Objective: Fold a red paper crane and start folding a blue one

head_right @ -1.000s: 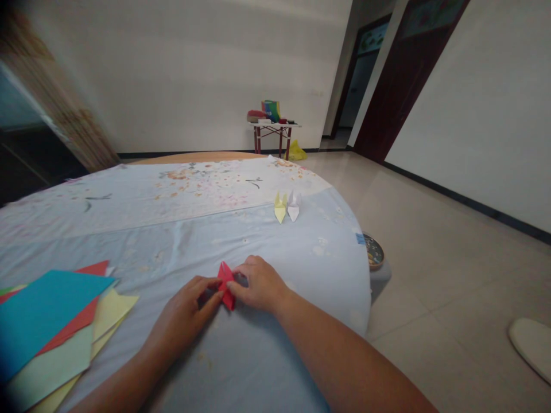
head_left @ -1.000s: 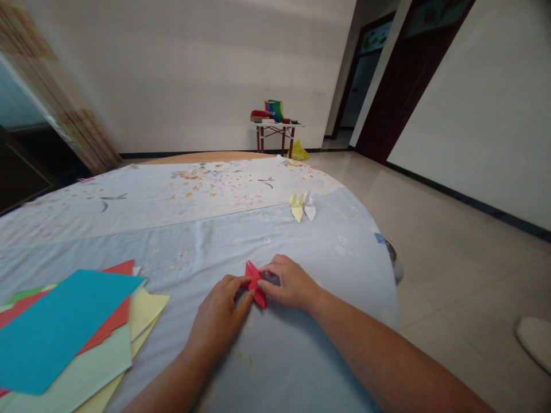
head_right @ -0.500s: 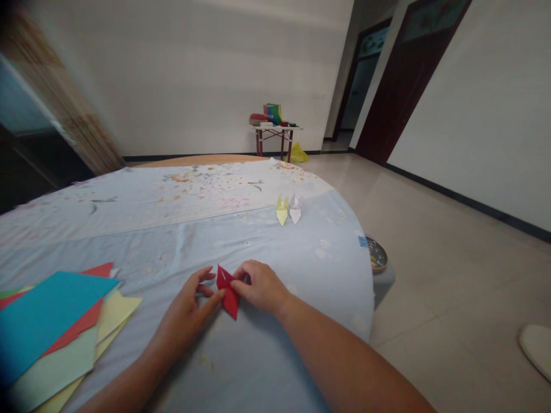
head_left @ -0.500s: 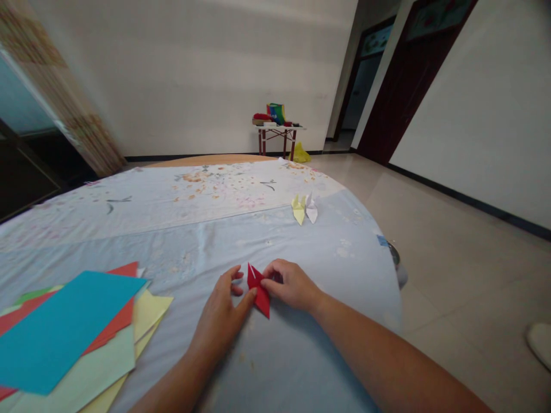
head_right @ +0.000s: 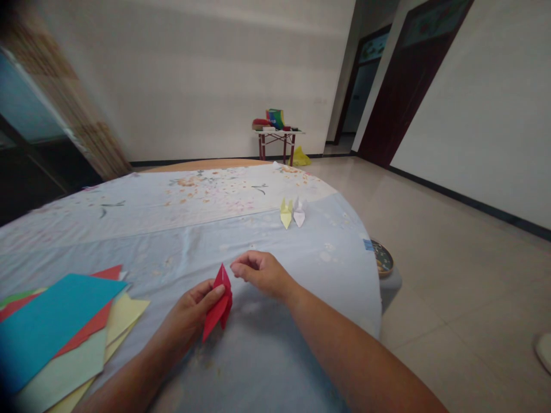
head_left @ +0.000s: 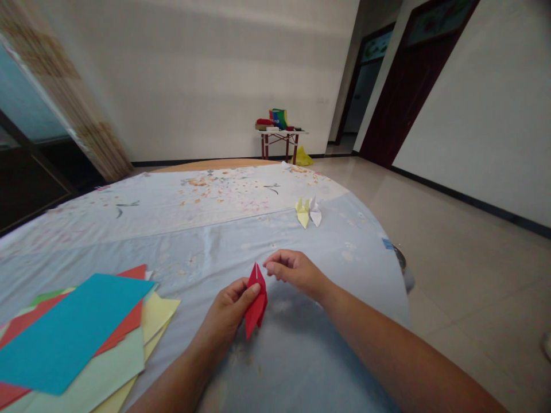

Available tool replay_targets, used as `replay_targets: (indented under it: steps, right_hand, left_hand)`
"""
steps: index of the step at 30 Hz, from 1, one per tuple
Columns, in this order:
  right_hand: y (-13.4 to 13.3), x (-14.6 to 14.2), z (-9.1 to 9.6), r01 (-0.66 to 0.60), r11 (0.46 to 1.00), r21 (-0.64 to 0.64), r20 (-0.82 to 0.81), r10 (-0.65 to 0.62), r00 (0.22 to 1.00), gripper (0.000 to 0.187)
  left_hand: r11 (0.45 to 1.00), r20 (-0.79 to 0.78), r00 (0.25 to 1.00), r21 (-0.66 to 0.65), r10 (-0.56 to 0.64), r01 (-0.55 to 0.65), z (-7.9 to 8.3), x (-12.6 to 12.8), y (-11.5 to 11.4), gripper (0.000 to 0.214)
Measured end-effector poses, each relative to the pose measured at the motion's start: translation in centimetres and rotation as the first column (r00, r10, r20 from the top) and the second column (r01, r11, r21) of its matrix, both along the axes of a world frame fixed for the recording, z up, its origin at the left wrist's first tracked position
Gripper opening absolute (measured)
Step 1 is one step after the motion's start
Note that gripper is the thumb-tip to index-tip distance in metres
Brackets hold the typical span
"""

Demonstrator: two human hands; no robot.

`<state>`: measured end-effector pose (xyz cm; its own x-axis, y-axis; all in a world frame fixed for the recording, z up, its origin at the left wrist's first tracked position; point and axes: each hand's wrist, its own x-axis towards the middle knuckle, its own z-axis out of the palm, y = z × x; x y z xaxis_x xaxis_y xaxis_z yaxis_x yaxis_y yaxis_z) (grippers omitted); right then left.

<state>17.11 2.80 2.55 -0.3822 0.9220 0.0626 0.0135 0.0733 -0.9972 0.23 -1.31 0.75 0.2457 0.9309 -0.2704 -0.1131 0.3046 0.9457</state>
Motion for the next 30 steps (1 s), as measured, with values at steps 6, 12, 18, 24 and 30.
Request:
replay_targets:
  steps: [6,12,18,24,30]
  right_hand:
    - [0.8,-0.7,0.4,-0.076,0.997,0.000,0.004,0.076,0.997,0.023]
    - [0.5,-0.5,-1.0,-0.139,0.986,-0.091,-0.105,0.129,0.986,0.026]
    - [0.5,-0.1,-1.1,-0.202,0.973,-0.108,-0.165,0.183,0.969,0.025]
    - [0.3,-0.1,-1.1,-0.206,0.970,-0.132,-0.196,0.178,0.964,0.024]
    - [0.1,-0.2,-1.4,-0.163,0.979,-0.122,-0.179,0.140,0.974,0.022]
  left_hand:
    - [0.999,-0.044,0.999,0.034,0.005,-0.004,-0.2,-0.1,0.0,0.033]
    - [0.999,-0.056,0.998,0.043,0.010,-0.007,0.0,0.1,-0.1,0.032]
    - [0.998,-0.025,0.998,0.030,-0.052,0.053,-0.1,-0.2,0.1,0.030]
    - [0.997,-0.026,0.997,-0.017,-0.076,0.076,0.0,0.0,0.0,0.034]
    - [1.000,0.059,0.998,0.003,0.022,-0.023,0.3,0.5,-0.3,0.027]
